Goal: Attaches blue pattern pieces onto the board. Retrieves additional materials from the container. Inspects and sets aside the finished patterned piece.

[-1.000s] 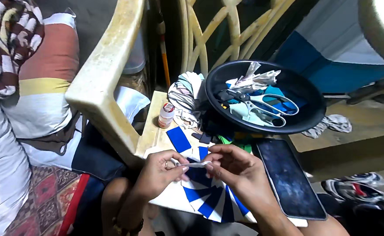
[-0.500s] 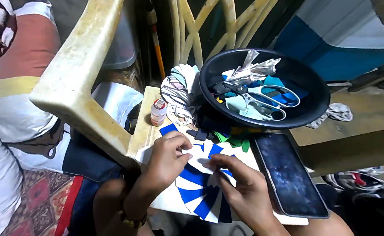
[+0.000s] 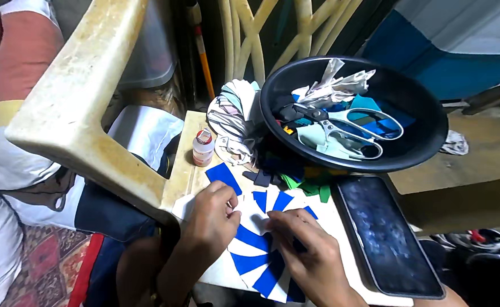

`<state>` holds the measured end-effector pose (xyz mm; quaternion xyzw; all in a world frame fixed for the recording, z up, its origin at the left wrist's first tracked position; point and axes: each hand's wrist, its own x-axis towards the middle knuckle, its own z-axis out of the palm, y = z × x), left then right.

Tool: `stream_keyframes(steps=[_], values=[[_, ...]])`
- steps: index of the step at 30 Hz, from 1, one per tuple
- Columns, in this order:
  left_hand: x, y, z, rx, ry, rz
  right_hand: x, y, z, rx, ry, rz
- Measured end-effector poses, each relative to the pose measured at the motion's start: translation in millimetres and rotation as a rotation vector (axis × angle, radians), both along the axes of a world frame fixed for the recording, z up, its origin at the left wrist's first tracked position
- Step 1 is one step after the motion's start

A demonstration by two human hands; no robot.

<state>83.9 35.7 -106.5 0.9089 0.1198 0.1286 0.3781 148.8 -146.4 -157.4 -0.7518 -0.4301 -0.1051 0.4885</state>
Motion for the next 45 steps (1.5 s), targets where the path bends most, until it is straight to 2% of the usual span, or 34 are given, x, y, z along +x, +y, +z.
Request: stream_keyframes(steps=[7,15,20,34,40,45], values=[[0,1,-5,-0.002,-0.013,0.004,0,-1,-3,-0.011,-0.017,-0.015],[-4,10,-17,0.102,-0.165,-0.002,0,-2,-3,-0.006,-0.005,-0.009],[-6,12,-20,0.15,-0.127,-0.032,0,-3,-4,-0.006,-0.012,-0.007],[-6,11,-26,0.138,-0.207,0.012,-2,-4,-4,-0.004,-0.031,-0.012],[-6,12,-27,0.146,-0.238,-0.062,-3,-4,-4,-0.007,-0.034,-0.012],[-7,9,-28,0.216,-0.167,-0.109,-3,-4,-4,-0.006,-0.039,-0.013]])
